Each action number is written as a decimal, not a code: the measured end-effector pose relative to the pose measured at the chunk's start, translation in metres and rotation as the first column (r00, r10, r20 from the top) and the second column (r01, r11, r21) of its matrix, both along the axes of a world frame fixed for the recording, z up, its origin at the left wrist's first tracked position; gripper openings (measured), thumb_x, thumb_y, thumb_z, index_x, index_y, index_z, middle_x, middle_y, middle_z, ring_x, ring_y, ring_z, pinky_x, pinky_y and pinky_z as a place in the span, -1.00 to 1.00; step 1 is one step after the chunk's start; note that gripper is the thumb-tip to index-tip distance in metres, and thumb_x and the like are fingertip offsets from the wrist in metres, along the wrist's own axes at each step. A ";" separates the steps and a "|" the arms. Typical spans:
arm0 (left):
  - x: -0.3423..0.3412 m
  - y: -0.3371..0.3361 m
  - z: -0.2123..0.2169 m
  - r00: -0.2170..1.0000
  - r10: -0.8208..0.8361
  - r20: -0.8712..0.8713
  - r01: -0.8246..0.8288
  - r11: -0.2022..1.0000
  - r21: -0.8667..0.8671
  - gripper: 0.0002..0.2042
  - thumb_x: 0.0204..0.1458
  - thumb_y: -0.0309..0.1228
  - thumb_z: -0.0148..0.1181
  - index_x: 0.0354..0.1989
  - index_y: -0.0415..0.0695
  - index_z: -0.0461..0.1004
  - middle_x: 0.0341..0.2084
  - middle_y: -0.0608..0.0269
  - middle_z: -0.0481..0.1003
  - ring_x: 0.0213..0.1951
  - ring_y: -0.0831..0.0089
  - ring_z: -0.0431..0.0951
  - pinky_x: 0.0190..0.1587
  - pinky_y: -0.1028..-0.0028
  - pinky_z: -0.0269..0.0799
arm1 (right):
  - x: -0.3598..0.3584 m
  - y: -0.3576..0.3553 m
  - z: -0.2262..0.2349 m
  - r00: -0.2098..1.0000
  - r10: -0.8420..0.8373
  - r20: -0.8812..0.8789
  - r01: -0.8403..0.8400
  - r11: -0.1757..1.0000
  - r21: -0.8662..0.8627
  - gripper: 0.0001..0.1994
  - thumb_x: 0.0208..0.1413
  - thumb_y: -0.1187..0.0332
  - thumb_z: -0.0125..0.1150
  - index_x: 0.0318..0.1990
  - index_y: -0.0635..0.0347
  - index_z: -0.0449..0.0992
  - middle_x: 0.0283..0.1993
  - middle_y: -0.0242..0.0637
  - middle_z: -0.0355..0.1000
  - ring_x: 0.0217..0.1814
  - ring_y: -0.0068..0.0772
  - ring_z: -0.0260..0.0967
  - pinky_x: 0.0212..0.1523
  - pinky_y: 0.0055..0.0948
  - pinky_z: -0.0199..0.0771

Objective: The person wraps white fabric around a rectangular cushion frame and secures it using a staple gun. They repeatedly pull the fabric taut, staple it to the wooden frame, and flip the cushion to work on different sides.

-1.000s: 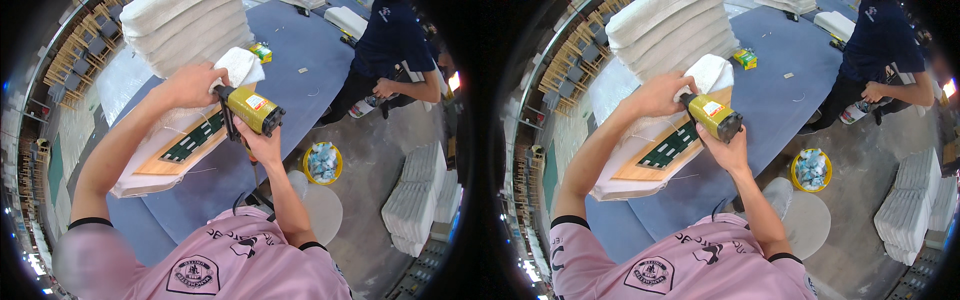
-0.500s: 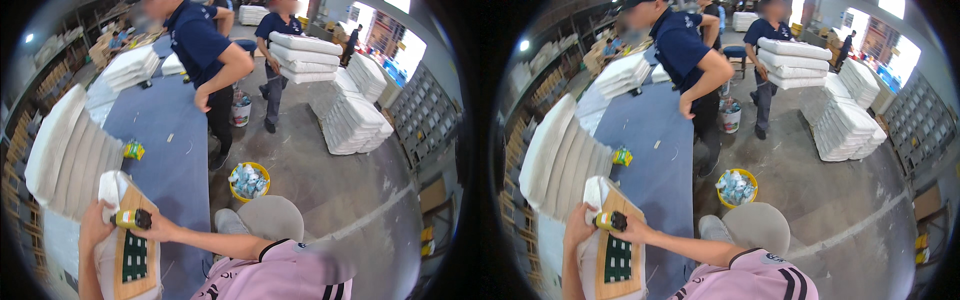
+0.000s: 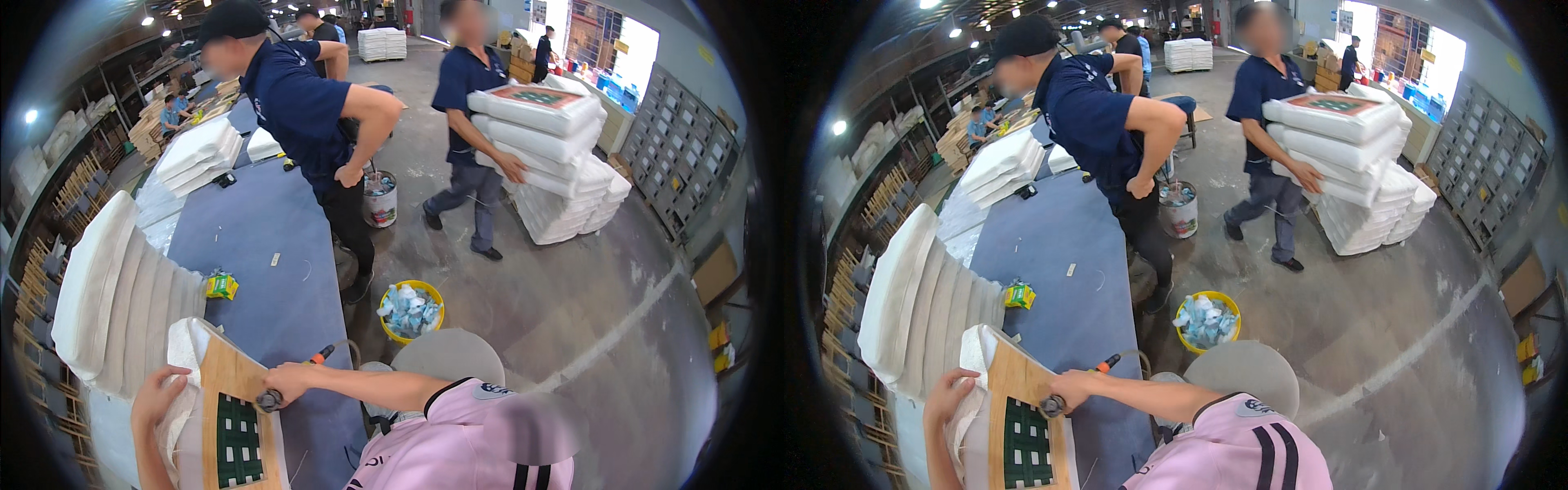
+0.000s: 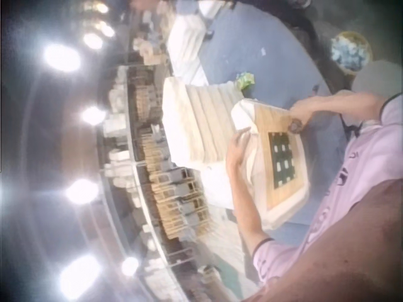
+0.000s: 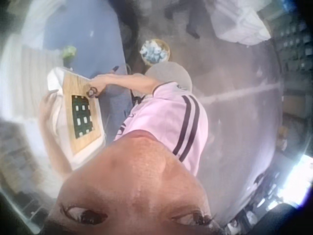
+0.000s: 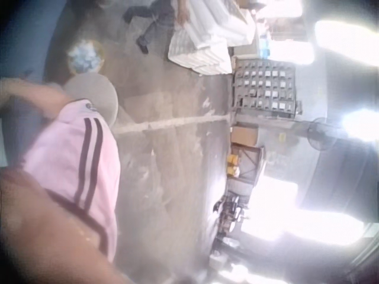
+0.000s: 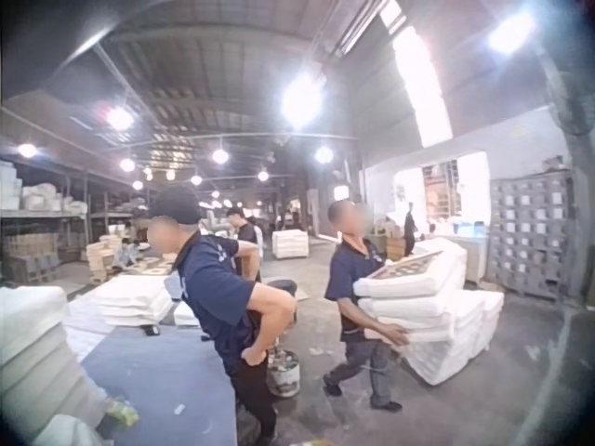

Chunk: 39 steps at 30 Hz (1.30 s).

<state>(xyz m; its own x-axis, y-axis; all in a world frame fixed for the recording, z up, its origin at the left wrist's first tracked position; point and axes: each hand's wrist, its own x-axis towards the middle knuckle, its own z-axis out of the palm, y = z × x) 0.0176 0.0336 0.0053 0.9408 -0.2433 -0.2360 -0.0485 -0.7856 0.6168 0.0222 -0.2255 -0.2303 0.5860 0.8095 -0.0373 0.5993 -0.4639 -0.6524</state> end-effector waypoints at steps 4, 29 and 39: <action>0.007 0.000 -0.015 0.992 -0.007 0.126 -0.001 0.998 0.060 -0.79 0.12 -0.33 0.26 -0.20 -0.20 0.67 -0.24 0.06 0.68 -0.12 0.26 0.64 0.05 0.35 0.46 | -0.015 0.025 -0.102 0.991 -0.093 0.100 0.105 0.987 -0.125 -0.58 -0.06 0.31 0.42 0.00 0.17 0.54 0.15 -0.10 0.33 -0.02 0.10 0.57 -0.06 0.02 0.60; -0.003 0.005 -0.022 0.892 -0.274 0.360 0.074 0.874 0.481 -0.59 0.35 -0.31 -0.04 0.33 -0.11 0.39 0.39 -0.30 0.23 0.25 -0.26 0.40 0.29 0.05 0.33 | -0.169 -0.184 -0.175 0.687 -0.703 -0.184 0.717 0.696 0.020 -0.73 0.17 0.30 0.21 -0.01 0.09 0.65 0.11 -0.08 0.49 0.22 0.04 0.44 0.21 -0.04 0.46; -0.017 -0.015 -0.011 0.853 -0.161 0.496 -0.032 0.933 0.358 -0.72 0.14 -0.31 0.29 -0.09 -0.26 0.63 -0.18 -0.11 0.64 -0.10 -0.10 0.64 0.00 0.16 0.50 | -0.173 -0.178 -0.181 0.643 -0.762 -0.072 0.749 0.646 -0.146 -0.69 0.16 0.22 0.20 0.00 0.03 0.67 0.01 -0.11 0.58 0.11 0.00 0.53 0.12 -0.05 0.53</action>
